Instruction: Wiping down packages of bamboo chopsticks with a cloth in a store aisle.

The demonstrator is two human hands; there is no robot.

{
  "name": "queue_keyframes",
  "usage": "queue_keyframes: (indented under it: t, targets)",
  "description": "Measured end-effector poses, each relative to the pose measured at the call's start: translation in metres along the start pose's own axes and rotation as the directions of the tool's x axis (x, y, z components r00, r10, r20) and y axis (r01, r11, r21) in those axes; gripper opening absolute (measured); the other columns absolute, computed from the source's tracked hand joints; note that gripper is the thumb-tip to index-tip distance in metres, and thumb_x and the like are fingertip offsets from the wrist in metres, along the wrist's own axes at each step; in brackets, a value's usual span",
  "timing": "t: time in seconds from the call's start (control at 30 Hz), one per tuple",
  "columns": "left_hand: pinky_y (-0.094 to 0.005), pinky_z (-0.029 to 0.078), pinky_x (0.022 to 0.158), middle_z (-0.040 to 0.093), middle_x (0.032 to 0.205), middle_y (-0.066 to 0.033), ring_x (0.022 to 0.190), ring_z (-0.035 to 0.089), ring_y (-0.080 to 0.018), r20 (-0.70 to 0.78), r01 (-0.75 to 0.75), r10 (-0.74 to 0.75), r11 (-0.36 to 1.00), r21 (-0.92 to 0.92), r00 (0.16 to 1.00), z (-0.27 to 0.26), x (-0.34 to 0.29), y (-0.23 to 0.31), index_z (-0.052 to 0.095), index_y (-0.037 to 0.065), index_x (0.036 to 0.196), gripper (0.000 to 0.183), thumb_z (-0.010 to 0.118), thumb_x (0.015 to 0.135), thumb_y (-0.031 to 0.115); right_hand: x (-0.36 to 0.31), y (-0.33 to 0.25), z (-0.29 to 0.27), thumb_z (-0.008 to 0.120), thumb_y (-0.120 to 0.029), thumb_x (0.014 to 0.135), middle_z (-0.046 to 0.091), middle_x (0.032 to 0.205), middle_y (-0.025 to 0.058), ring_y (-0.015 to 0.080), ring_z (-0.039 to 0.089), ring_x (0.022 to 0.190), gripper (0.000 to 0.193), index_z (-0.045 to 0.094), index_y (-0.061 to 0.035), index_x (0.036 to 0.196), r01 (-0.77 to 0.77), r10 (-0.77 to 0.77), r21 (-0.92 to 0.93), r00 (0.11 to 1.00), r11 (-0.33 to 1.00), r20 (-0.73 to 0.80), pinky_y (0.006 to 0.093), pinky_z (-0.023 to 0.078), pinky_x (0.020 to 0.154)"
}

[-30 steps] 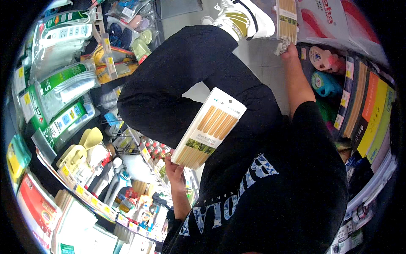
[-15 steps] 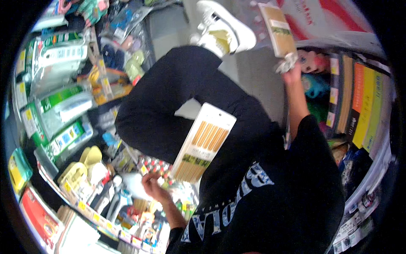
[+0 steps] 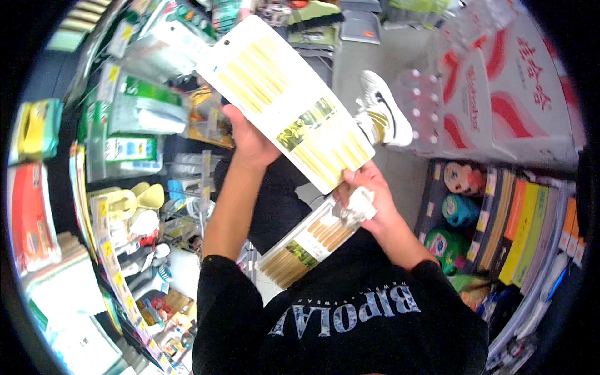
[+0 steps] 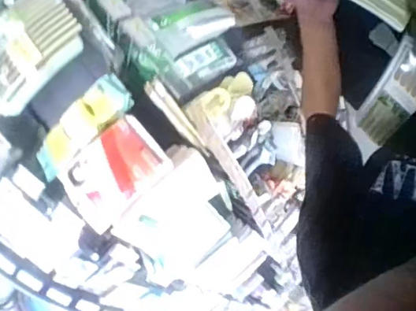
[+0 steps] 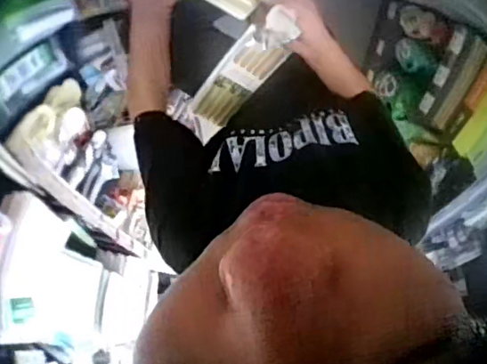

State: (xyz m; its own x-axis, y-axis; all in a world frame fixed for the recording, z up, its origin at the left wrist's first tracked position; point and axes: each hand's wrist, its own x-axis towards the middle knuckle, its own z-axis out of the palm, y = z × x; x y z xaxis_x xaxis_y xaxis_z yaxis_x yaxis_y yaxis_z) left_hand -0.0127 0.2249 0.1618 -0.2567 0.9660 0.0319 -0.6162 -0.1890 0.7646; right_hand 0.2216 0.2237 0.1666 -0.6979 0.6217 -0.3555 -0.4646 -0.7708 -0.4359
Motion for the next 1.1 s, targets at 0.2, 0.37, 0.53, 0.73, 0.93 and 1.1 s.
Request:
queue_keyframes:
  t: [0.2, 0.37, 0.53, 0.73, 0.93, 1.1]
  targets:
    - [-0.0577, 0.044, 0.097, 0.034, 0.147, -0.0238, 0.127, 0.04, -0.0512, 0.066, -0.101, 0.121, 0.964, -0.246, 0.991, -0.005, 0.0, 0.02, 0.022, 0.01, 0.15, 0.114, 0.04, 0.069, 0.088, 0.011, 0.03, 0.042, 0.067, -0.013, 0.088, 0.061, 0.077, 0.0046, 0.0128, 0.055, 0.051, 0.028, 0.055, -0.0042, 0.112, -0.164, 0.151, -0.233, 0.986, 0.959, -0.071, 0.0269, 0.045, 0.049]
    - [-0.054, 0.049, 0.093, 0.046, 0.139, -0.0217, 0.122, 0.049, -0.0452, 0.096, 0.013, 0.032, 0.903, -0.43, 0.995, -0.034, -0.006, 0.022, 0.031, 0.008, 0.146, 0.095, 0.036, 0.083, 0.078, 0.008, 0.041, 0.02, 0.052, -0.044, 0.095, 0.061, 0.092, 0.0132, 0.0206, 0.061, 0.07, 0.044, 0.057, -0.0023, 0.105, -0.444, 0.443, -0.093, 0.896, 0.891, -0.027, 0.0361, 0.053, 0.06]
    - [-0.0414, 0.049, 0.093, 0.058, 0.127, -0.0142, 0.111, 0.059, -0.0268, -0.114, 0.038, -0.102, 0.888, -0.458, 0.988, -0.067, -0.002, 0.004, 0.047, 0.002, 0.134, 0.053, 0.047, 0.098, 0.041, -0.025, 0.003, 0.0, 0.047, -0.048, 0.094, 0.059, 0.121, 0.0163, 0.0324, 0.061, 0.109, 0.061, 0.042, -0.0038, 0.136, -0.634, 0.627, 0.166, 0.772, 0.755, 0.103, 0.0593, 0.054, 0.078]
    - [-0.0318, 0.052, 0.085, 0.063, 0.114, -0.0126, 0.099, 0.064, -0.019, -0.173, 0.149, -0.128, 0.982, 0.115, 0.977, -0.037, -0.002, -0.02, 0.049, -0.002, 0.127, 0.039, 0.058, 0.09, 0.007, 0.027, -0.062, 0.001, 0.058, -0.016, 0.093, 0.065, 0.108, 0.0077, 0.0159, 0.066, 0.092, 0.038, 0.049, -0.0022, 0.128, 0.041, -0.085, -0.365, 0.991, 0.93, -0.105, 0.0309, 0.054, 0.081]
    - [-0.0335, 0.047, 0.094, 0.058, 0.123, -0.015, 0.109, 0.06, -0.0199, 0.002, 0.056, -0.057, 0.985, 0.161, 0.998, -0.013, 0.0, -0.035, 0.04, -0.005, 0.133, 0.052, 0.061, 0.087, 0.006, 0.102, -0.095, 0.003, 0.057, -0.017, 0.096, 0.068, 0.091, 0.0048, 0.0103, 0.064, 0.078, 0.022, 0.064, 0.0014, 0.106, 0.282, -0.328, -0.423, 0.944, 0.861, -0.037, 0.0245, 0.051, 0.07]
    - [-0.0332, 0.047, 0.095, 0.057, 0.125, -0.0153, 0.11, 0.06, -0.0198, 0.071, 0.046, -0.057, 0.987, 0.157, 0.996, -0.01, 0.006, -0.035, 0.039, -0.005, 0.134, 0.053, 0.062, 0.089, 0.011, 0.125, -0.102, 0.011, 0.054, -0.015, 0.097, 0.068, 0.096, 0.0066, 0.011, 0.065, 0.082, 0.023, 0.063, 0.0027, 0.109, 0.421, -0.423, -0.469, 0.9, 0.776, 0.107, 0.0258, 0.052, 0.073]
